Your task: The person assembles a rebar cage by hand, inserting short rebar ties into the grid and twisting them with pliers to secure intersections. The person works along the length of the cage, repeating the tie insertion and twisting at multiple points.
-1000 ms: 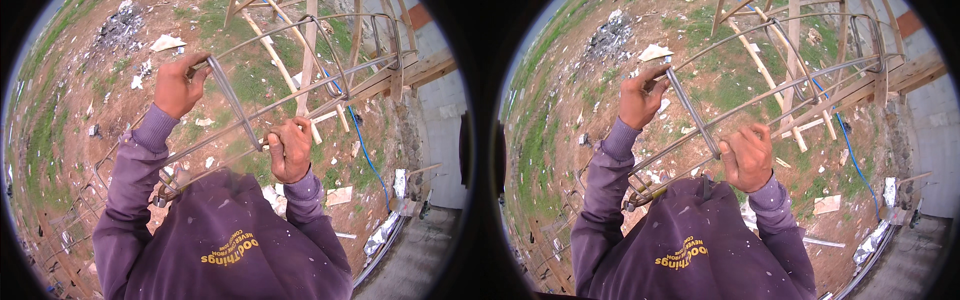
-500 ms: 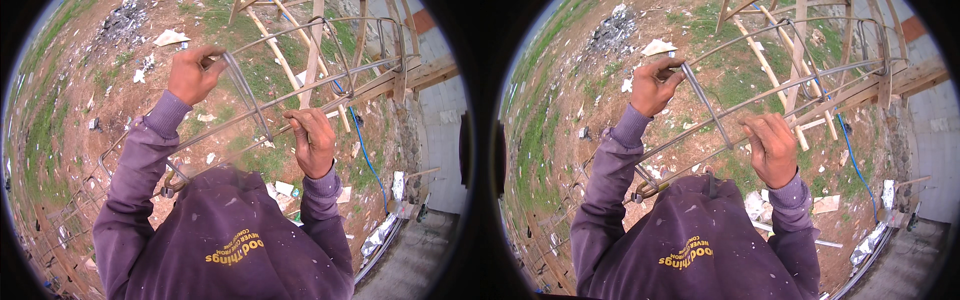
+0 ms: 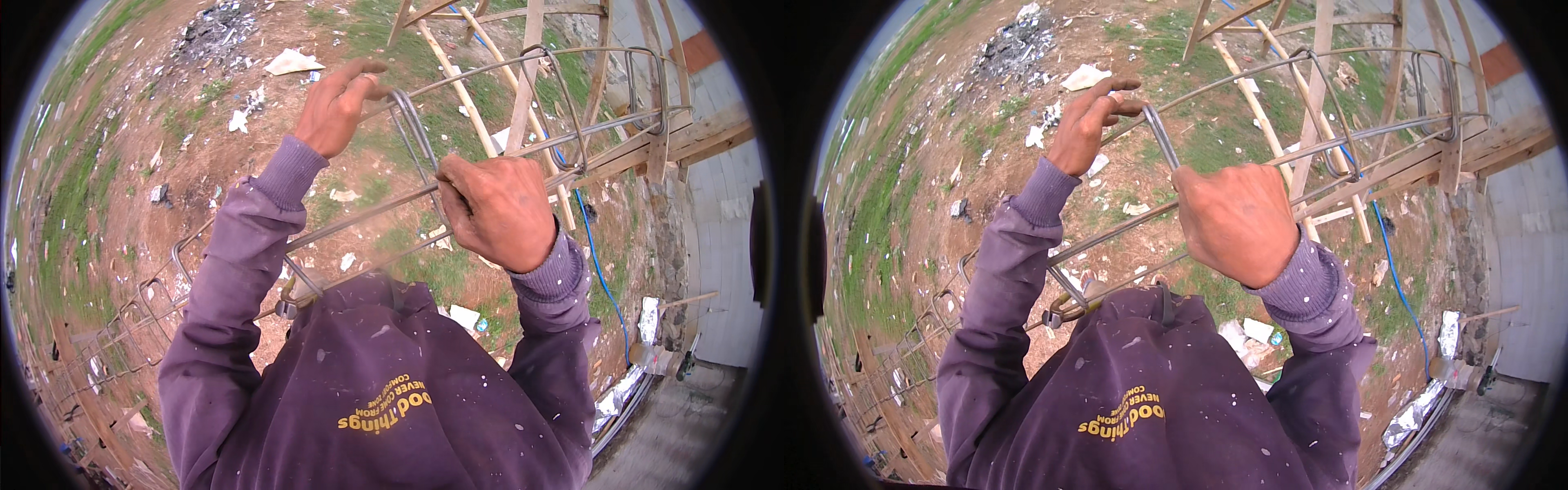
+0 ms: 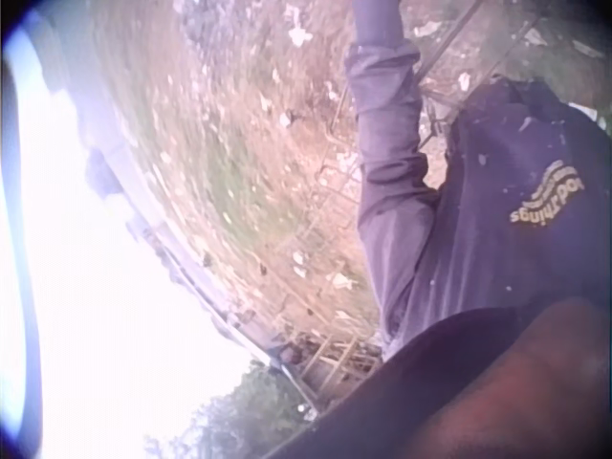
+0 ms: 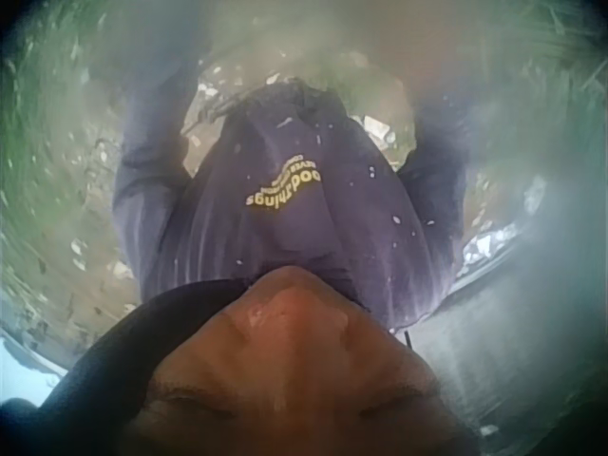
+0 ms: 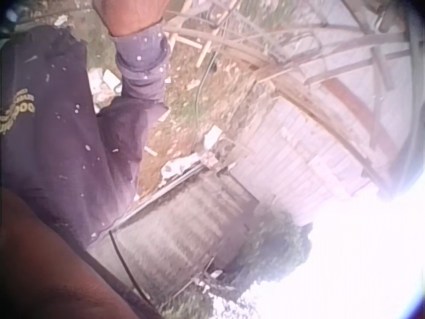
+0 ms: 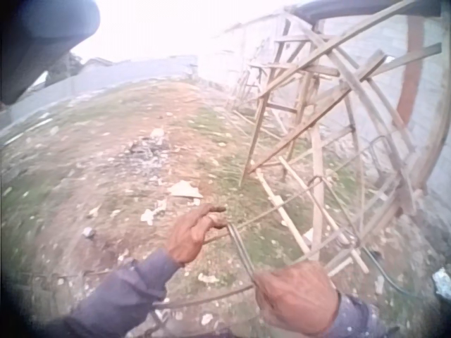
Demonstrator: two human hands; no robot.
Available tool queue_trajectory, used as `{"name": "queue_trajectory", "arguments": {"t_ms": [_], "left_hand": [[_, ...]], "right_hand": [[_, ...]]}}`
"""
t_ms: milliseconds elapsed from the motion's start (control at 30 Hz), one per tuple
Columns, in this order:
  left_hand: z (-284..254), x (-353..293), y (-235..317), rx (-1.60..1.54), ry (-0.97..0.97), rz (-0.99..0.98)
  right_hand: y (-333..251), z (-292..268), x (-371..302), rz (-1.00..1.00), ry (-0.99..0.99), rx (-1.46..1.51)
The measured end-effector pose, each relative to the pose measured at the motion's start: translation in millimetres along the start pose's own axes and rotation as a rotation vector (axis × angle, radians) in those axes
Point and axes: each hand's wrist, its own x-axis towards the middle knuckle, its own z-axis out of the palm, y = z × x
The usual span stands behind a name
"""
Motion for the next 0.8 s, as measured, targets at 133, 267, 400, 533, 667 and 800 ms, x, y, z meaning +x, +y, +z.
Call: {"name": "queue_trajectory", "arguments": {"t_ms": [133,267,400,533,667,800], "left_hand": [[-6.5,7.0,1.0,-0.076,-0.064,-0.113],[-10.5,7.1,3.4,-0.44,-0.12,-0.305],[-15.2,9.0,-2.7,-0.539,-0.183,-0.342],[-25.7,13.1,-17.3,-0.683,-0.342,-0.299],[-32.8,15.7,-32.3,-0.595,-0.436,-0.208],[-31.2,18.0,-39.6,-0.508,-0.428,-0.178]], "right_hand": [[-7.3,19.7,17.1,0.058,0.077,-0.088],[-14.5,33.2,19.0,0.093,0.139,-0.108],[-19.3,49.5,21.1,0.132,0.204,-0.107],[-20.5,66.3,28.8,0.172,0.263,-0.088],[-21.2,75.0,32.8,0.254,0.291,-0.096],[-21.9,76.9,33.1,0.253,0.324,-0.086]]}}
